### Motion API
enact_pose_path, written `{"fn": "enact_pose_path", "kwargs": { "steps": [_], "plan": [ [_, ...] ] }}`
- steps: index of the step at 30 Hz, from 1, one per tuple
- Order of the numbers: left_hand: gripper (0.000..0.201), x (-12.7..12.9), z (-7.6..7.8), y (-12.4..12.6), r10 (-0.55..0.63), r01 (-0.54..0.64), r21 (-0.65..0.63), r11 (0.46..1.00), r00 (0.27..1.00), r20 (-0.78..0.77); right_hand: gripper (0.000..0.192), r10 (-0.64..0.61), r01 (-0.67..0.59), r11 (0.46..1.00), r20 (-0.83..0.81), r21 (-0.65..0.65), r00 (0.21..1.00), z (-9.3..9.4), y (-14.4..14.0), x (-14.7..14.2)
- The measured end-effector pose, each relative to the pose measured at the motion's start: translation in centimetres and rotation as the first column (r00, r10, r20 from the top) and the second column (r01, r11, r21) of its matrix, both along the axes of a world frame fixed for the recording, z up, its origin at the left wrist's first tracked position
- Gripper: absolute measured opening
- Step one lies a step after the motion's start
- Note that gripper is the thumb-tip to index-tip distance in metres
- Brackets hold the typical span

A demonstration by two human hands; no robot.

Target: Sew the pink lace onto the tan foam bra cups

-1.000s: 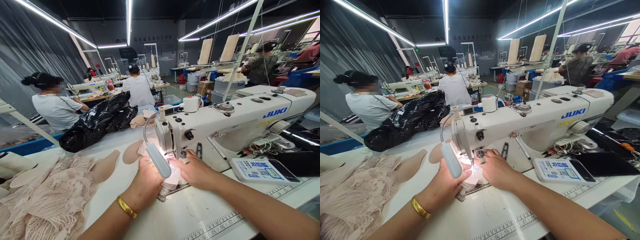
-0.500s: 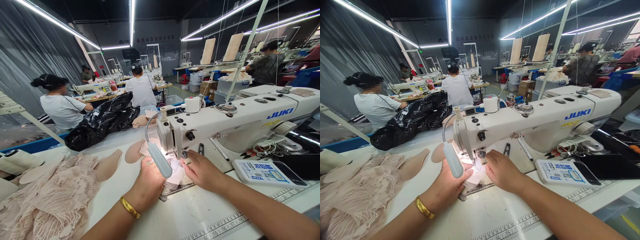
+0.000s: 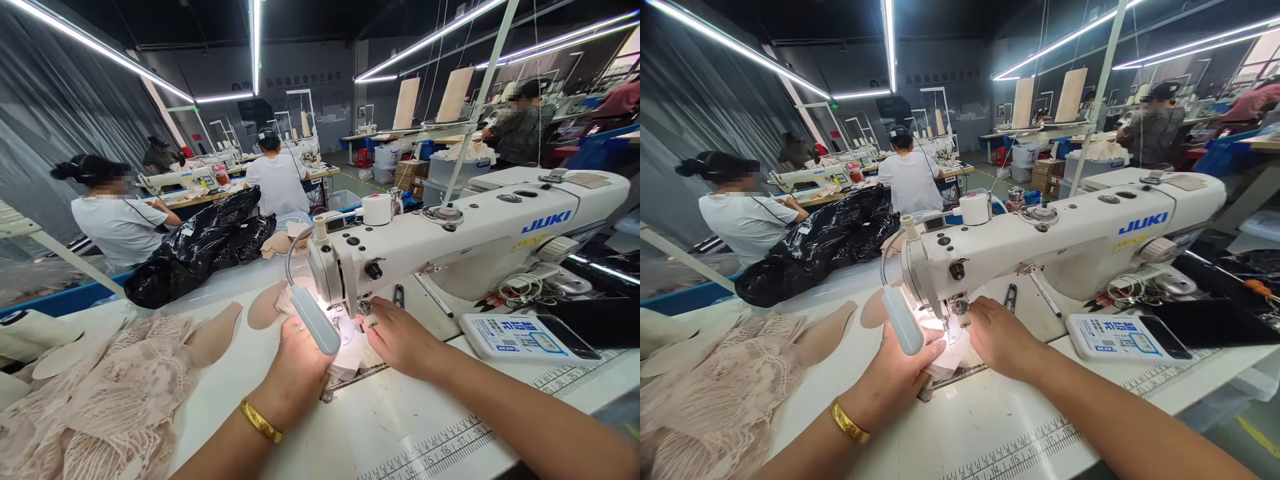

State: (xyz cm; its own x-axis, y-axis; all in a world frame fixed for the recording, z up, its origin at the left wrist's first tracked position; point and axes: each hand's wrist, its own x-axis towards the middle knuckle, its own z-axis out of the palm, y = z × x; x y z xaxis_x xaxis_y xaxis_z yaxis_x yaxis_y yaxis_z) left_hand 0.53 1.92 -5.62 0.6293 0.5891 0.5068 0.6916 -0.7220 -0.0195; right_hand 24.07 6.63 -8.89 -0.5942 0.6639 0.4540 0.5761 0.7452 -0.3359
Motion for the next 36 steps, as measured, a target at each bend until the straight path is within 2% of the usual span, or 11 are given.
{"fn": "enact_pose_path", "kwargs": {
  "steps": [8, 10, 13, 15, 18, 25, 28, 33, 36],
  "plan": [
    [0.038, -0.2, -0.1, 0.1, 0.05, -0.051, -0.023, 0.998, 0.999, -0.014, 0.021, -0.037, 0.035, 0.998, 0.038, 0.052, 0.999, -0.2, -0.2, -0.2],
    [0.035, -0.1, 0.0, -0.1, 0.072, -0.072, -0.052, 0.996, 0.997, -0.016, 0.022, 0.004, -0.007, 0.998, 0.051, 0.062, 0.999, 0.0, -0.3, -0.1],
    [0.026, 0.5, 0.3, -1.1, 0.059, -0.068, -0.166, 0.984, 0.996, -0.061, 0.023, 0.122, -0.129, 0.989, 0.088, 0.077, 0.989, 0.6, -0.5, 0.3],
    [0.024, 0.9, 0.4, -2.1, 0.032, -0.053, -0.24, 0.969, 0.995, -0.093, 0.022, 0.211, -0.221, 0.974, 0.138, 0.057, 0.968, 1.0, -0.7, 0.5],
    [0.023, 1.3, 0.4, -3.1, 0.009, -0.034, -0.278, 0.96, 0.996, -0.09, 0.02, 0.296, -0.302, 0.953, 0.204, 0.001, 0.933, 1.4, -0.9, 0.7],
    [0.025, 1.1, 1.4, -2.1, 0.023, -0.054, -0.212, 0.976, 0.989, -0.146, 0.02, 0.249, -0.247, 0.968, 0.219, -0.033, 0.944, 1.1, -0.9, 0.2],
    [0.024, 0.7, 1.6, -1.4, 0.019, -0.062, -0.223, 0.973, 0.982, -0.189, 0.021, 0.209, -0.204, 0.978, 0.215, -0.045, 0.954, 0.7, -0.7, -0.1],
    [0.023, -0.5, 1.5, 0.1, -0.013, -0.014, -0.207, 0.978, 0.992, -0.129, 0.02, 0.134, -0.125, 0.991, 0.23, -0.053, 0.964, 0.5, -0.6, -0.8],
    [0.026, -1.0, 1.5, 1.1, -0.045, 0.015, -0.239, 0.971, 0.992, -0.12, 0.02, 0.107, -0.098, 0.994, 0.217, -0.054, 0.97, 0.7, -0.6, -1.1]
  ]
}}
